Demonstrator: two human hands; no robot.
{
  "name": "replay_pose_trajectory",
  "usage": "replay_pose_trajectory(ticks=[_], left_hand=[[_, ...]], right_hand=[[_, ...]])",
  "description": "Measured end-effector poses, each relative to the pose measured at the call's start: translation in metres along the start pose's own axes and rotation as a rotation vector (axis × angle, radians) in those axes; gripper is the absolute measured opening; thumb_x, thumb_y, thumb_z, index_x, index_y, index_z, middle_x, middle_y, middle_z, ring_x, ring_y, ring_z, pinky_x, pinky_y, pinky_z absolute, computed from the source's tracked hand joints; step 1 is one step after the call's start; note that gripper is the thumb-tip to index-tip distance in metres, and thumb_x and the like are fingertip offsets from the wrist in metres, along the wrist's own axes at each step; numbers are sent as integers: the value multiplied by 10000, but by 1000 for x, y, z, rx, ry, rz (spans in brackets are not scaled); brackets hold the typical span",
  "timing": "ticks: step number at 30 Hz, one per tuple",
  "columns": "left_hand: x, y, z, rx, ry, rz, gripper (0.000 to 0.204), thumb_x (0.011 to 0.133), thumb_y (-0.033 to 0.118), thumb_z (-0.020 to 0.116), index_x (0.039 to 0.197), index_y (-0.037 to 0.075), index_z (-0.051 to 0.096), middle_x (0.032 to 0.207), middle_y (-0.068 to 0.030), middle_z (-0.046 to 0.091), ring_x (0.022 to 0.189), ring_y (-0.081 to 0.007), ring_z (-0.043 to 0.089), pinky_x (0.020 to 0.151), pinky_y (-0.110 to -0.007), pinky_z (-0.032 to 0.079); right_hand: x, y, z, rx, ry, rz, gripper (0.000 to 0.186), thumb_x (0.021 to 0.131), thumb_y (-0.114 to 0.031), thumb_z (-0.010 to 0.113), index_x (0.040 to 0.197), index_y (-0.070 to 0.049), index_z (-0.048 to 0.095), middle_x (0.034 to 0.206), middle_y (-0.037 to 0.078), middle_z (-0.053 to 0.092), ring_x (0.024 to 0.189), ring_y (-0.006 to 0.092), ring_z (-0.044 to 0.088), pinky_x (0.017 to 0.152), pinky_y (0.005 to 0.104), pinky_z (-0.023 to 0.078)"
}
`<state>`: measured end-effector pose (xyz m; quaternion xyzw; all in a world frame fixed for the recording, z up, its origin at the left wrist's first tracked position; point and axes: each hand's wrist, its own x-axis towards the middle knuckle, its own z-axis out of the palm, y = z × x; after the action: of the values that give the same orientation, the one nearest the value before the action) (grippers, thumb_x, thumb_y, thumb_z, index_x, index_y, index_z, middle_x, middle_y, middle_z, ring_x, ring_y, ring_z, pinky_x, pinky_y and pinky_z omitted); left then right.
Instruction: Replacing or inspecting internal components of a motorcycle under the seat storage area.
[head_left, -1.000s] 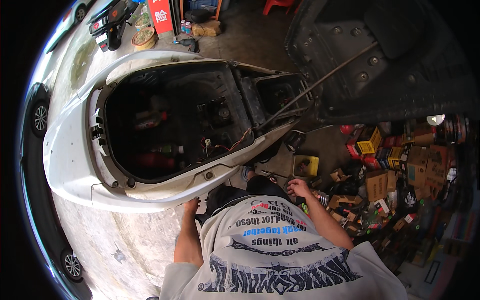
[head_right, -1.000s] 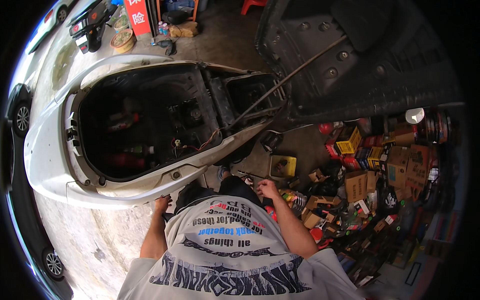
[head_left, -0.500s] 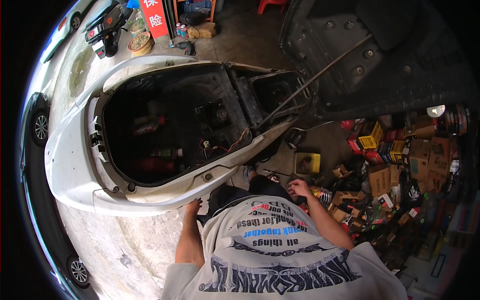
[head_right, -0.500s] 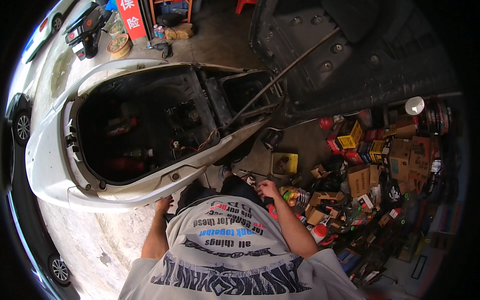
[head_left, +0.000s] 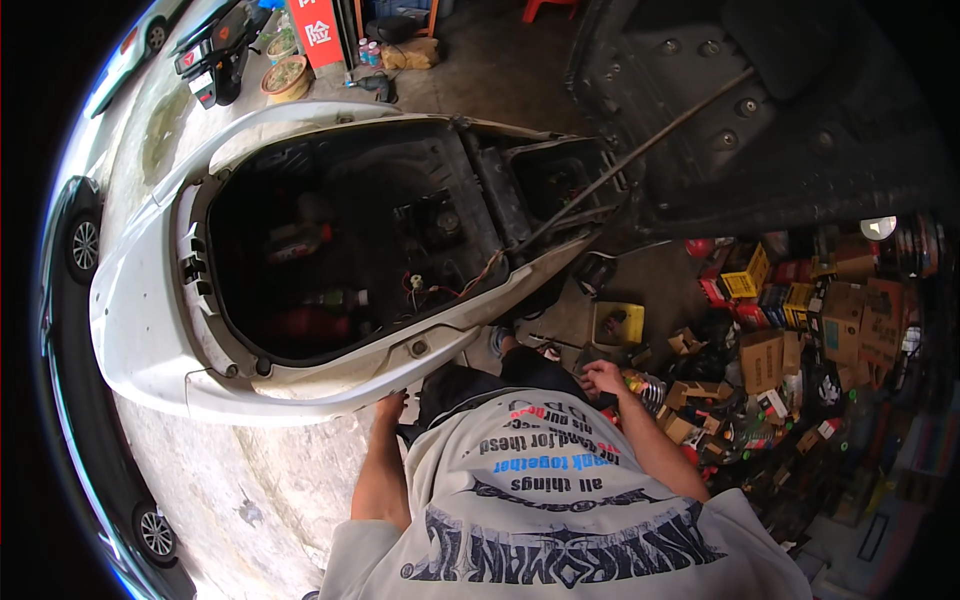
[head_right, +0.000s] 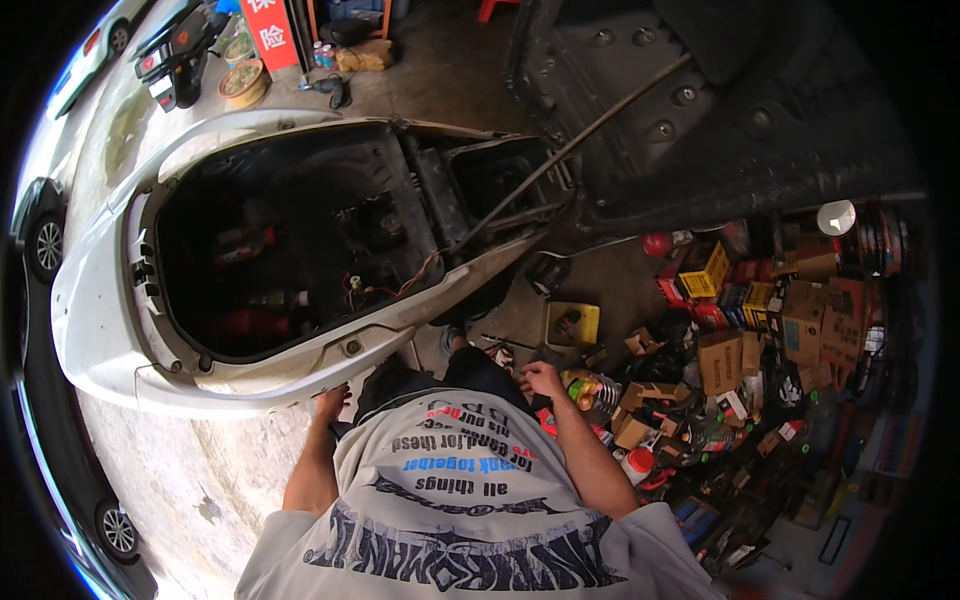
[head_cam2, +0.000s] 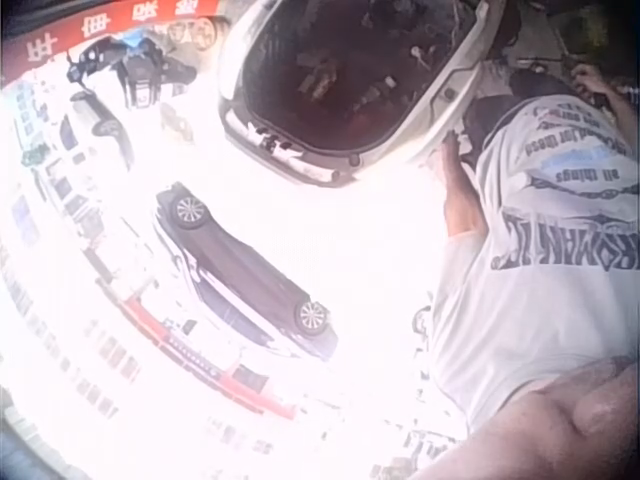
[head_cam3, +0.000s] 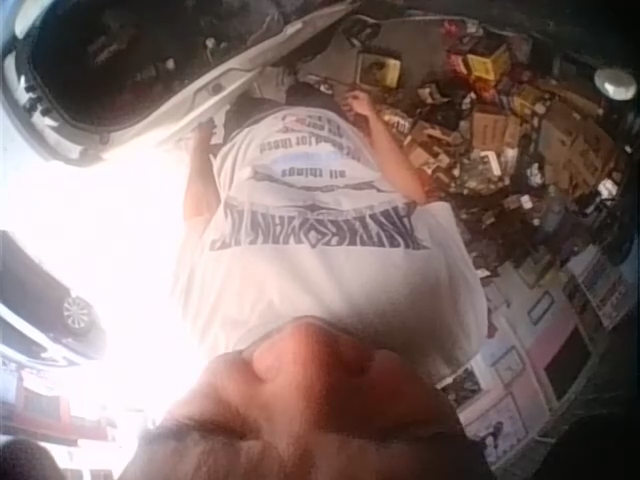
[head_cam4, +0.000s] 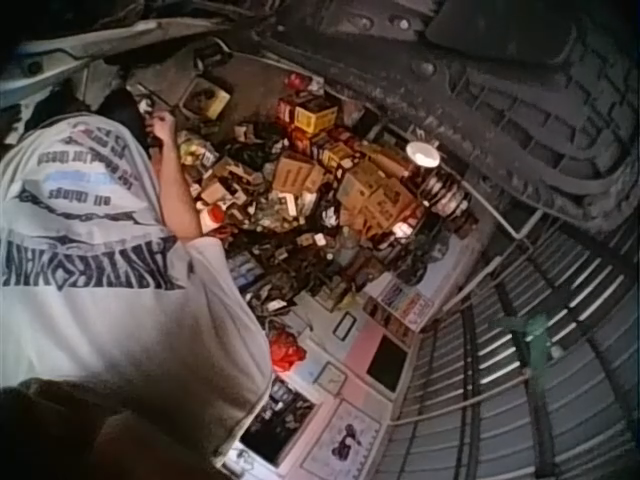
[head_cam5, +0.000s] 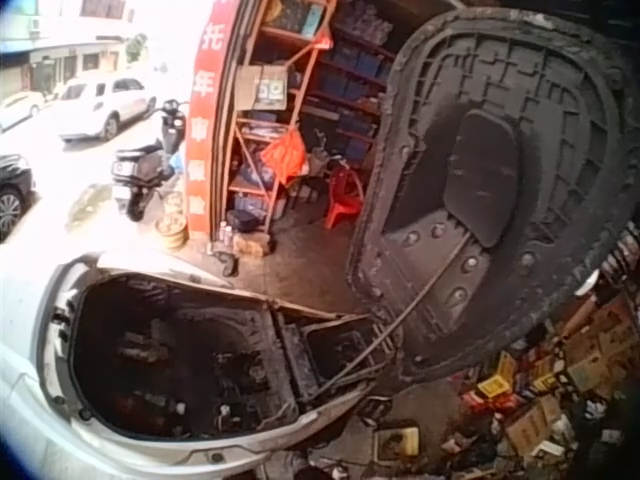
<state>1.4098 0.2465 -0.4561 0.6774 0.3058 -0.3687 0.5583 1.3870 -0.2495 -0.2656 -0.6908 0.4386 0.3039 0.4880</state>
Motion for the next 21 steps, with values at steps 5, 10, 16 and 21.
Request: replay_pose_trajectory(ticks=[5,10,16,21], left_hand=[[-7,11,3,19,21,9,252,901,206,521,1089,44,563,963,-97,633,843,-219,658,614,-352,515],[-12,16,5,16,56,-4,252,898,209,521,1073,36,570,958,-100,633,841,-211,659,598,-343,520],[-7,3,2,91,-1,50,241,889,178,524,1068,25,576,985,-103,636,850,-202,665,603,-330,536],[-5,4,5,47,14,-22,250,878,178,548,1073,24,579,986,-95,640,850,-204,666,606,-335,530]], right_hand=[[2,0,-1,1,-15,3,258,898,-38,460,1133,-8,559,947,134,661,711,194,654,572,303,529],[1,-3,-3,-39,-24,-1,256,901,-39,459,1135,-9,557,956,136,662,722,197,663,569,295,530],[-1,-13,-3,-66,-27,4,247,911,-56,463,1133,-17,563,957,128,669,751,205,681,565,285,516],[-4,-22,-3,-85,-26,6,249,915,-65,463,1139,-24,565,960,116,673,743,190,675,571,282,513]])
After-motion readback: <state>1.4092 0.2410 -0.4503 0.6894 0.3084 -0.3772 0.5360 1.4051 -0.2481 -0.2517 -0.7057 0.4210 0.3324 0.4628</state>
